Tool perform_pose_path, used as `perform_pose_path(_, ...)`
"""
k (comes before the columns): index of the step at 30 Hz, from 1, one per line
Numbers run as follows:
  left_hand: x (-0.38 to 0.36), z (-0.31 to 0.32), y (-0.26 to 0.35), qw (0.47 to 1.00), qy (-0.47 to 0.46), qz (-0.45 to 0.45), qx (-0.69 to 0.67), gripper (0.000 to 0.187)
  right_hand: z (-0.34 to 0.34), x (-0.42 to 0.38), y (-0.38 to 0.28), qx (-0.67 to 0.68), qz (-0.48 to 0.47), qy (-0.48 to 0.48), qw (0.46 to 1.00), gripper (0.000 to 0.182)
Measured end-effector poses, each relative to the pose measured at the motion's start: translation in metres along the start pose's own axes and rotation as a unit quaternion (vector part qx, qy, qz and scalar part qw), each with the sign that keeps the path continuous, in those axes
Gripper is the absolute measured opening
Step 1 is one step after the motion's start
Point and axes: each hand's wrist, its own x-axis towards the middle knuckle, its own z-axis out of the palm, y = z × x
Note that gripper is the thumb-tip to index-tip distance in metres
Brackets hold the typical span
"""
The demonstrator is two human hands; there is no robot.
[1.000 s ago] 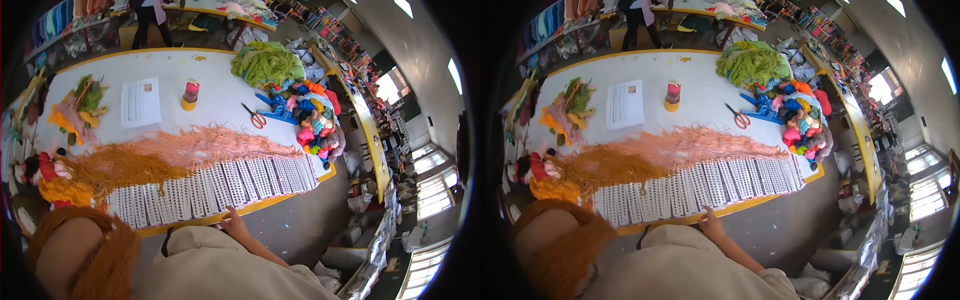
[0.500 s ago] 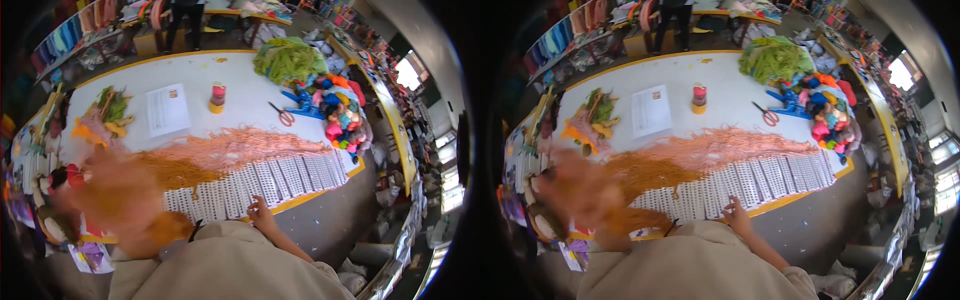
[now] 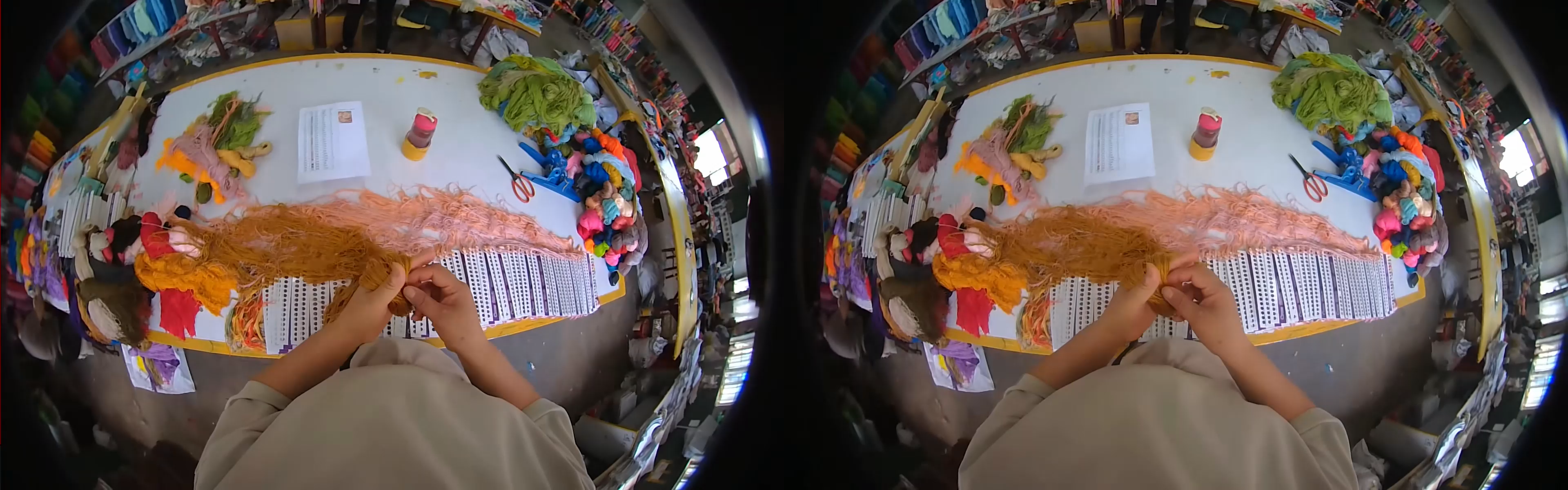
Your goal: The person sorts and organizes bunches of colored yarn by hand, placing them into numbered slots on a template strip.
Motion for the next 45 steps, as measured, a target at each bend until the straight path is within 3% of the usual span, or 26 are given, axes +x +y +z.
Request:
perform_pose_path(6,-0.009,0.006,-0.006,0.983,0.094,0.094,0.124,0.046,0.002,-0.014,0.002,0.072,0.061,0.023,0.995,0.008)
perform_pose_path(10,-0.010,0.016,-0.008,0.983,0.111,0.121,0.085,0.039,0.002,-0.018,0.006,0.133,0.044,0.050,0.989,0.006)
perform_pose_path(12,-0.010,0.021,-0.011,0.963,0.113,0.156,0.190,0.035,-0.002,-0.022,0.009,0.148,0.046,0.059,0.986,0.006)
perform_pose_path(15,-0.011,0.023,-0.019,0.976,0.121,0.118,0.138,0.030,-0.007,-0.027,0.011,0.140,0.020,0.053,0.989,0.005)
perform_pose_path(19,-0.010,0.024,-0.018,0.979,0.122,0.127,0.107,0.028,-0.012,-0.033,0.011,0.194,0.035,0.061,0.978,0.003)
perform_pose_path(22,-0.009,0.033,-0.016,0.974,0.114,0.098,0.167,0.026,-0.015,-0.035,0.010,0.197,0.037,0.058,0.978,0.005)
perform_pose_path(27,-0.008,0.027,-0.023,0.986,0.102,0.097,0.087,0.033,-0.018,-0.037,0.011,0.231,0.065,0.069,0.968,0.006)
perform_pose_path(30,-0.012,0.027,-0.022,0.993,0.084,0.081,0.012,0.034,-0.016,-0.037,0.011,0.221,0.058,0.071,0.971,0.008)
perform_pose_path(34,-0.010,0.027,-0.028,0.991,0.059,0.106,0.048,0.036,-0.012,-0.038,0.006,0.156,0.053,0.073,0.984,0.009)
perform_pose_path(35,-0.011,0.029,-0.028,0.993,0.072,0.077,0.062,0.036,-0.010,-0.038,0.005,0.131,0.052,0.074,0.987,0.011)
perform_pose_path(36,-0.012,0.030,-0.027,0.992,0.085,0.047,0.075,0.036,-0.009,-0.037,0.006,0.131,0.052,0.074,0.987,0.011)
perform_pose_path(45,-0.013,0.029,-0.022,0.992,0.084,0.070,0.062,0.037,-0.005,-0.037,0.005,0.129,0.064,0.083,0.986,0.005)
